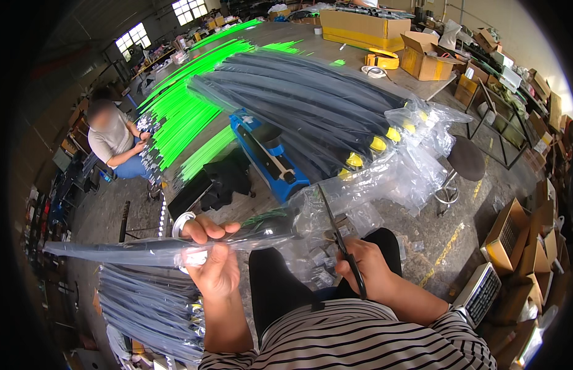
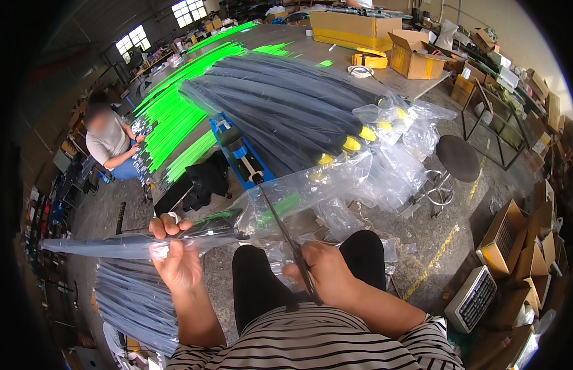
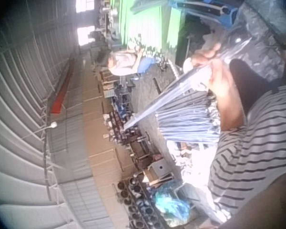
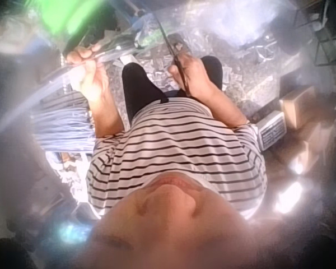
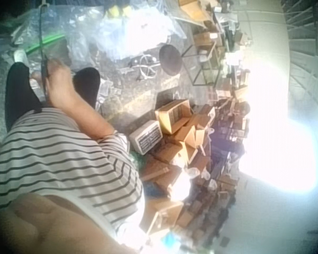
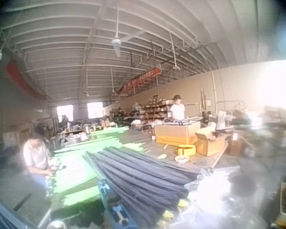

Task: The person uses scissors to cut the ends of plastic sleeves containing long gray poles. They repeatedly pick up a sleeve, cut the plastic, and place the item down, working in a warehouse environment.

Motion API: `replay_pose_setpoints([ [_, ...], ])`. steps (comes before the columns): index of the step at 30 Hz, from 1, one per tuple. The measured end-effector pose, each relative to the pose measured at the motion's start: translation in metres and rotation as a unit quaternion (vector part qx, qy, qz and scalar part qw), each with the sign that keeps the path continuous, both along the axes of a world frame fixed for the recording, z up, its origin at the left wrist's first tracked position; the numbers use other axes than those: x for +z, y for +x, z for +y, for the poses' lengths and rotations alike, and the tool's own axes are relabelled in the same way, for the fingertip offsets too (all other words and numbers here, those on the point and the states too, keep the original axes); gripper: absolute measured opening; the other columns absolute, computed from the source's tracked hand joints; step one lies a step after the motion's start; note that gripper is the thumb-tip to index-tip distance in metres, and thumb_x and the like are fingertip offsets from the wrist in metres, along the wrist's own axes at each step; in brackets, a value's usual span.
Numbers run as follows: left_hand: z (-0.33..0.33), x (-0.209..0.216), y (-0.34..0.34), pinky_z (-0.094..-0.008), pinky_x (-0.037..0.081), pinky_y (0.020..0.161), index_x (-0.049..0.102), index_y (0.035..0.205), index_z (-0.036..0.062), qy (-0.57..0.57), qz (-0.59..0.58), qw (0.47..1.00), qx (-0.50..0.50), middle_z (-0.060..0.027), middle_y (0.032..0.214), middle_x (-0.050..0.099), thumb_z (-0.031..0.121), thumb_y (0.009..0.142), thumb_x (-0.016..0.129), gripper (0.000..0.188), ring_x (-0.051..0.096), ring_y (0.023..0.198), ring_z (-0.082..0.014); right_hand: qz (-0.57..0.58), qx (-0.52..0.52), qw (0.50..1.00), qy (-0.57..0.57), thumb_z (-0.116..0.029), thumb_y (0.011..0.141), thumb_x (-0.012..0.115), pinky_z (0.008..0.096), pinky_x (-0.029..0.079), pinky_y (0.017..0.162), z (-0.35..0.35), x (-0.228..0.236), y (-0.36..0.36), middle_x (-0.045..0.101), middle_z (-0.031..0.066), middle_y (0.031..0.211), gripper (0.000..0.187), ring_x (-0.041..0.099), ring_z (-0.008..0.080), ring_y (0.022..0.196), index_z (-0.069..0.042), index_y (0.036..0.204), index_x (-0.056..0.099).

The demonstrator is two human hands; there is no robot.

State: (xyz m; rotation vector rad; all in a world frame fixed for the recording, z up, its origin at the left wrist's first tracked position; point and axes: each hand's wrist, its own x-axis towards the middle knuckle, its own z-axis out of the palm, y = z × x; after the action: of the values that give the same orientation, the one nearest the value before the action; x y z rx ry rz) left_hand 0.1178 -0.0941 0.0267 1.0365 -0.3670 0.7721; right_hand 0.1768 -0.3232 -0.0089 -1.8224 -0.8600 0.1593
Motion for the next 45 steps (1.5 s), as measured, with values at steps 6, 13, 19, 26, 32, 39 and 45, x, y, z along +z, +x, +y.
replay_pose_setpoints([
  [6,-0.001,0.001,-0.001,-0.0336,0.042,0.085,0.038,0.088,0.0074,-0.004,-0.005,1.0,-0.002,-0.0063,0.088,0.045,-0.002,0.074,0.061,0.029,0.053,0.089,-0.021,-0.045,0.0,0.999,0.01,-0.028,0.076,0.06,0.0395,0.038,0.051,0.001,0.002,0.001,0.045,0.0162,0.061,0.037,0.048,0.0352,0.057,0.002,0.061,0.046],
  [13,-0.001,-0.002,-0.004,-0.04,0.046,0.084,0.04,0.087,0.0045,-0.017,-0.007,1.0,0.003,-0.0083,0.085,0.047,-0.006,0.073,0.058,0.025,0.054,0.083,-0.0205,-0.044,-0.01,0.999,-0.019,-0.022,0.076,0.06,0.0379,0.038,0.051,0.003,0.003,0.002,0.044,0.0143,0.06,0.032,0.048,0.0333,0.055,0.002,0.062,0.045],
  [19,0.048,-0.014,-0.039,-0.045,0.045,0.084,0.043,0.09,0.0036,-0.046,0.013,0.998,0.03,-0.0115,0.089,0.056,-0.01,0.074,0.053,0.024,0.057,0.089,-0.027,0.083,0.074,0.992,0.06,-0.053,0.081,0.043,0.0239,0.032,0.038,0.02,-0.017,0.0,0.043,0.0037,0.052,0.053,0.042,0.0128,0.039,-0.002,0.067,0.044],
  [26,0.204,-0.063,-0.127,-0.0358,0.051,0.057,0.047,0.097,-0.0004,-0.162,0.359,0.9,0.186,-0.0097,0.074,0.059,-0.001,0.073,0.063,0.029,0.06,0.064,-0.0211,0.461,0.131,0.877,0.012,-0.03,0.09,0.043,0.0209,0.036,0.049,-0.054,-0.128,0.005,0.049,0.001,0.066,0.026,0.043,0.0109,0.055,-0.005,0.091,0.05],
  [32,0.296,-0.221,-0.214,-0.0376,0.053,0.055,0.057,0.087,-0.0078,-0.19,0.615,0.727,0.239,-0.0186,0.072,0.06,0.001,0.069,0.066,0.021,0.062,0.063,-0.0294,0.529,0.031,0.841,-0.107,-0.033,0.09,0.043,0.0196,0.037,0.059,-0.015,-0.111,-0.013,0.052,0.0002,0.076,0.029,0.047,0.0084,0.069,-0.006,0.087,0.052],
  [39,0.325,-0.274,-0.222,-0.0365,0.054,0.05,0.059,0.075,-0.0067,-0.162,0.701,0.66,0.215,-0.019,0.066,0.06,0.017,0.071,0.069,0.026,0.063,0.06,-0.0294,0.683,0.185,0.707,-0.004,-0.055,0.083,0.036,0.0197,0.03,0.038,-0.024,-0.229,0.039,0.043,0.0008,0.057,0.048,0.037,0.0085,0.04,-0.008,0.074,0.044],
  [45,0.3,-0.228,-0.192,-0.0352,0.051,0.04,0.058,0.07,-0.0069,-0.035,0.823,0.476,0.308,-0.0173,0.063,0.06,0.033,0.071,0.068,0.041,0.06,0.048,-0.0263,0.69,0.037,0.723,-0.018,-0.07,0.077,0.025,0.0219,0.021,0.034,-0.017,-0.267,0.036,0.029,-0.0021,0.044,0.062,0.027,0.0111,0.036,-0.015,0.05,0.032],
])
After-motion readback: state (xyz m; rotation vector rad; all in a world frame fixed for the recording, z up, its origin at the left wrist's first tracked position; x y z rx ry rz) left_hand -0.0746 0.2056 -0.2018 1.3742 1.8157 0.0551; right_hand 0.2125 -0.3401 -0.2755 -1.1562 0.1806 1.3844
